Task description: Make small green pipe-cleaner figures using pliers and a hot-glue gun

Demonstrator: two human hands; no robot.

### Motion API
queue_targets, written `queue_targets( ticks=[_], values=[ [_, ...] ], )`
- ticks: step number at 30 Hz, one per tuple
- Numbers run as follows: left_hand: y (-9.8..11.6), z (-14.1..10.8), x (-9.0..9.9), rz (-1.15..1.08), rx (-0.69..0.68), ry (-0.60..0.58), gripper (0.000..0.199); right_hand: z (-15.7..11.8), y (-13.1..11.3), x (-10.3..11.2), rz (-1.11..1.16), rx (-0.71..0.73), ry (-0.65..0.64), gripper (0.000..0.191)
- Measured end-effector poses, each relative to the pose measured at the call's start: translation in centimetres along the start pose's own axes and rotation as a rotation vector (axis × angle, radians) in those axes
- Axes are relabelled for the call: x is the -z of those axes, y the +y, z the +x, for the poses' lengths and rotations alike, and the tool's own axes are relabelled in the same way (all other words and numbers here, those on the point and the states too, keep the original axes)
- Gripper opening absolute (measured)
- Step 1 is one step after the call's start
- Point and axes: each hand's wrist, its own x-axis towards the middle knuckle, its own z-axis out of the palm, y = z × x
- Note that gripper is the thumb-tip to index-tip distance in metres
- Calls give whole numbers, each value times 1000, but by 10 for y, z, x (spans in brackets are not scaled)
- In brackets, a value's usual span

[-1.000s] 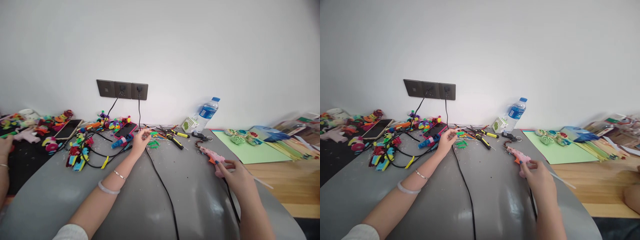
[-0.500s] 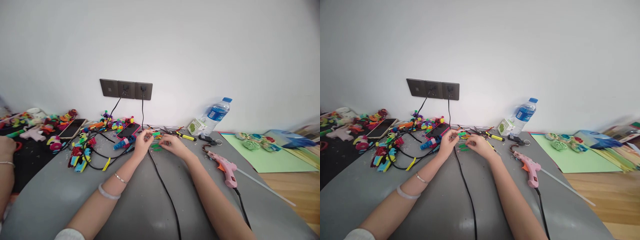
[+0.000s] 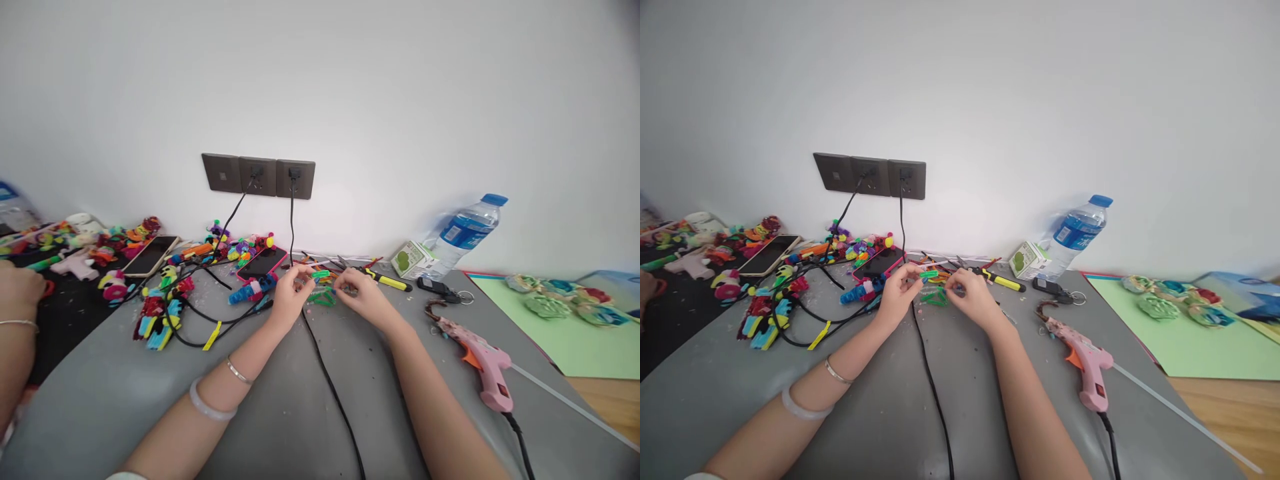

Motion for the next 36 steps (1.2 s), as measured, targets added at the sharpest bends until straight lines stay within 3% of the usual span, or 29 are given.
queue_targets(
  ticks=[3, 5, 11, 17, 36],
  values=[
    [-1, 0, 0, -2, 15, -10, 12, -3, 1, 11, 72, -123, 175, 8],
    [-1, 0, 0, -8, 17, -21, 11, -4, 1, 15, 142, -188, 217, 13],
    [-3, 0, 1, -22, -3, -47, 12, -2, -5, 12, 370, -265, 135, 22],
    [-4, -1, 1, 1, 37, -118, 13, -1, -7, 9, 471, -229, 174, 25],
    [0, -3, -2, -43, 100, -222, 20, 0, -8, 4, 507, -139, 52, 25]
  ],
)
